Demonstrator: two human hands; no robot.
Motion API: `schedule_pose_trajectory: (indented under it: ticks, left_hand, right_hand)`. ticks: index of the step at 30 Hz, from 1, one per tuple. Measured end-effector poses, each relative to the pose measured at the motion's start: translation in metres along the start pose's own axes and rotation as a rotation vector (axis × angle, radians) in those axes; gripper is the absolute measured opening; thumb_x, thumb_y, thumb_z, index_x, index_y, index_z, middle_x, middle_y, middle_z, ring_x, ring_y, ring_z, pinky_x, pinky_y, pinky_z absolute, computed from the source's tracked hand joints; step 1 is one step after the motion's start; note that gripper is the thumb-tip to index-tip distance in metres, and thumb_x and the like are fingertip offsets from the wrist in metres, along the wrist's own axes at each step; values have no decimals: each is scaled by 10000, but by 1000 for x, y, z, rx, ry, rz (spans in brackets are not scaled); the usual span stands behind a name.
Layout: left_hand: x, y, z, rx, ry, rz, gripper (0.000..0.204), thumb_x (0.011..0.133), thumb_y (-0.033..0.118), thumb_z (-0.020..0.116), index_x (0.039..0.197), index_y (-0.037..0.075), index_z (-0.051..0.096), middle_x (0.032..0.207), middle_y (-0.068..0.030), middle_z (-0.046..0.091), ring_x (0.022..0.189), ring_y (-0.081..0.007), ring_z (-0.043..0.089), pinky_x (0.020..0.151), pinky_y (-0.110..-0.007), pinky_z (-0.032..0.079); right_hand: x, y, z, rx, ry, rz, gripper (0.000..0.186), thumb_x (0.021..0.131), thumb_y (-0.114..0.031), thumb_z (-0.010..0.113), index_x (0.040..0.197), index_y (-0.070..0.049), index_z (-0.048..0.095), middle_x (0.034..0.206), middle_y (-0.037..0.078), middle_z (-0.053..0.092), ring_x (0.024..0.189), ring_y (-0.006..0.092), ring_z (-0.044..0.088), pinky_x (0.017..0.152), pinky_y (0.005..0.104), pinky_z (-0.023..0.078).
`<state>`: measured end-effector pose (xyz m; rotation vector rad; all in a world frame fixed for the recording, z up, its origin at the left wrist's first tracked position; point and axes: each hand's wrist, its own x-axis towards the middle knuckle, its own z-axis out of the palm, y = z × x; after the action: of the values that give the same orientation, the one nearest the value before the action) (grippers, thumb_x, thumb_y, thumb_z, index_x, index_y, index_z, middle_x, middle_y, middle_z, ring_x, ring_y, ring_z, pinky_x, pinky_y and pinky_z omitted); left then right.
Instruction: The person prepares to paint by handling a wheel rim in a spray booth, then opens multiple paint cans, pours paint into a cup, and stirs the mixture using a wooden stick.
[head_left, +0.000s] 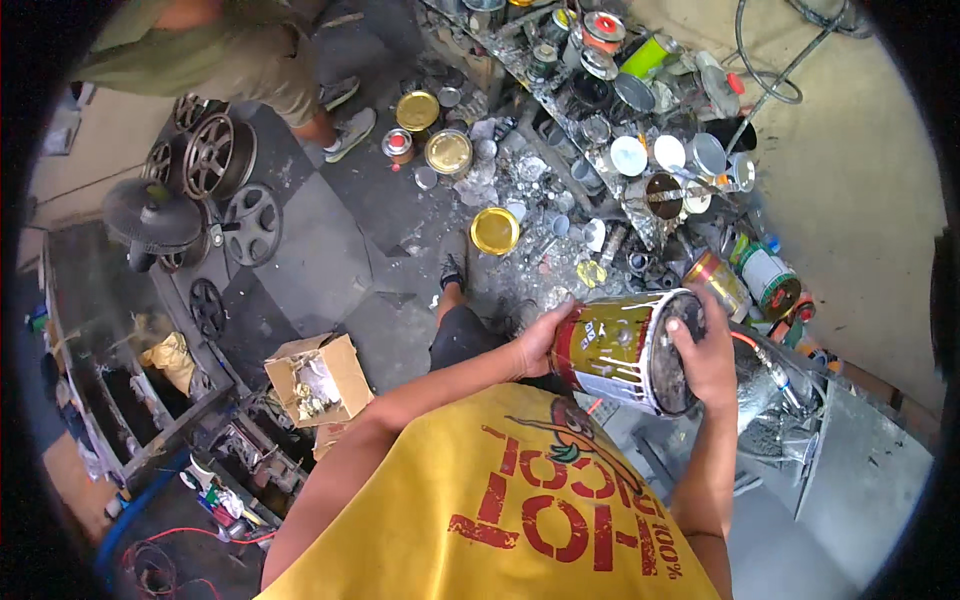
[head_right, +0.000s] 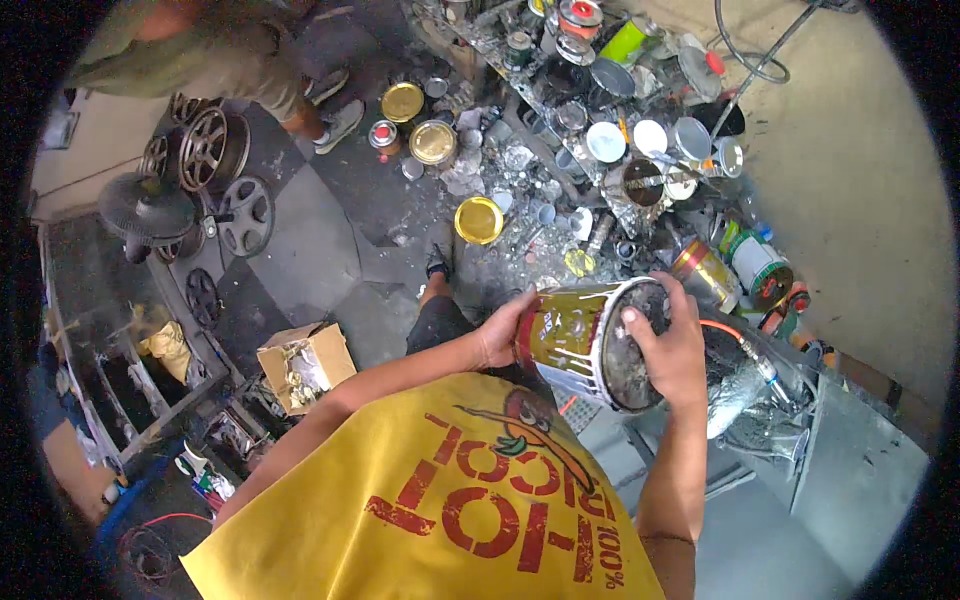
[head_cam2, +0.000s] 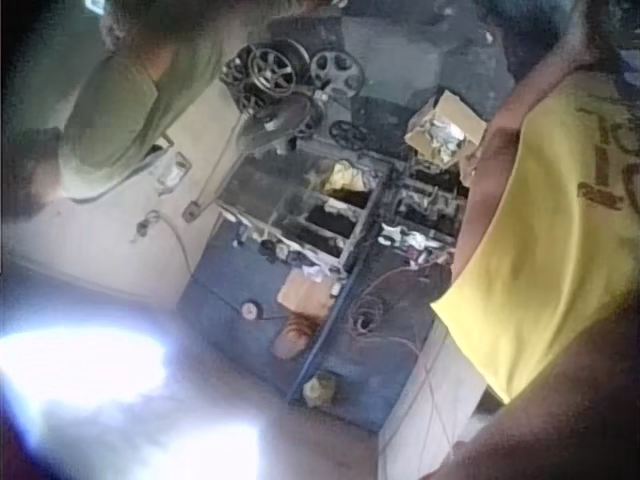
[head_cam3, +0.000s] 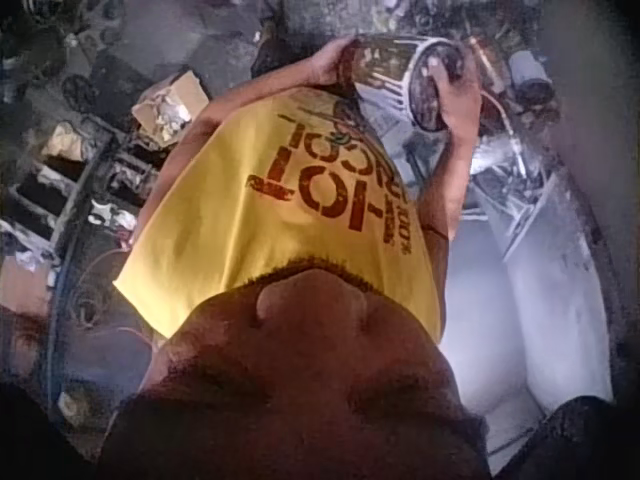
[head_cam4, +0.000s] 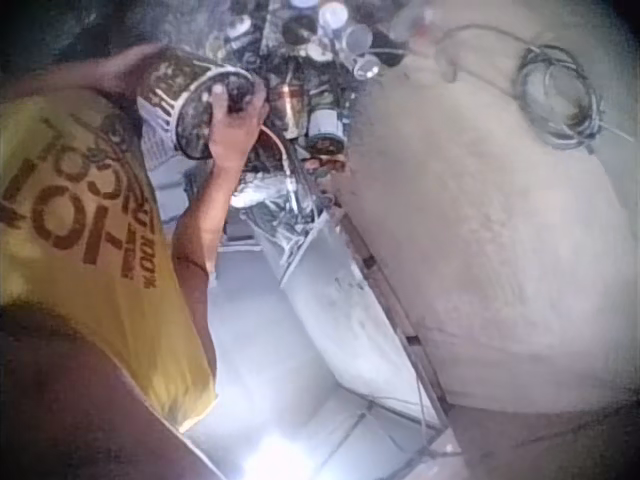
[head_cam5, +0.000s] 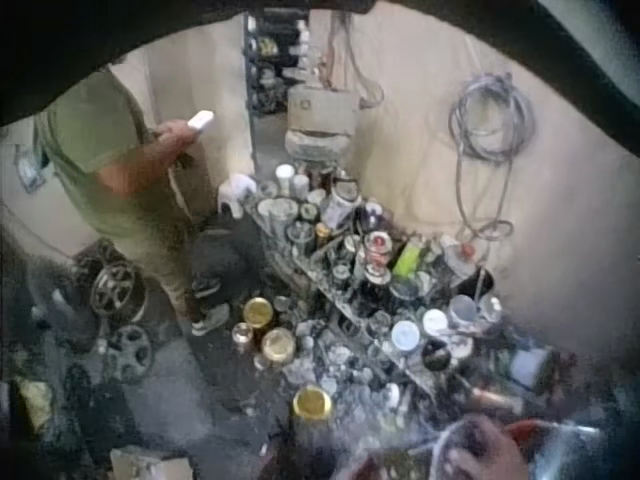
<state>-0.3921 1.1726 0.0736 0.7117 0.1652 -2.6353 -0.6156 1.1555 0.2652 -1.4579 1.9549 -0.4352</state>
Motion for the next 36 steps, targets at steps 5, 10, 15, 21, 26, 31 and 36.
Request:
schedule_pose_trajectory:
  ticks: [5,10,15,21,26,31,36]
  left_hand:
    - [-12,9,6,-37,-69,18,718,1047,649,389,1518,115,480,1474,-125,587,1329,-305,582,1153,-521,426]
    - [-29,12,76,23,-33,19,742,1046,665,363,1537,116,461,1512,-118,555,1367,-303,549,1178,-522,396]
    - [-32,-19,87,62,-170,74,726,1040,660,395,1502,108,488,1463,-105,597,1323,-282,580,1148,-513,424]
    - [-25,76,68,803,11,-13,757,1051,674,336,1404,50,578,1365,-128,657,1228,-256,634,1075,-463,479]
    - [-1,98,160,963,-356,64,684,1062,636,387,1470,101,508,1421,-117,592,1252,-216,582,1036,-410,502]
    - [-30,117,134,1066,-259,-195,683,1055,582,460,1514,76,449,1433,-124,591,1293,-232,562,1133,-405,402]
    - [-18,189,116,1163,-125,-271,654,1051,566,465,1487,78,467,1406,-122,601,1264,-230,572,1108,-401,413]
  right_hand:
    - [-21,-56,-24,124,-20,-177,856,851,-539,783,1510,-73,497,1193,143,626,1083,286,640,975,385,499]
    - [-14,24,-23,1143,9,-18,1093,857,-850,528,1552,-14,413,1380,150,603,1182,285,623,1064,416,468]
    - [-18,128,47,1544,-265,6,917,962,-716,501,1549,-17,410,1495,162,527,1327,269,535,1135,413,404]
    - [-19,78,64,1419,-620,-130,819,1001,-632,492,1532,-12,427,1502,153,516,1357,256,508,1149,388,375]
    - [3,38,61,1029,-563,-324,738,1033,-562,485,1518,-7,441,1507,146,508,1381,244,486,1161,367,352]
    - [-24,-2,29,264,199,-248,466,985,-354,673,1320,-50,560,1196,191,687,1176,347,634,997,443,495]
    - [-17,-55,-2,712,166,-409,396,964,-239,697,1277,3,672,1232,166,670,1161,303,646,1041,373,474]
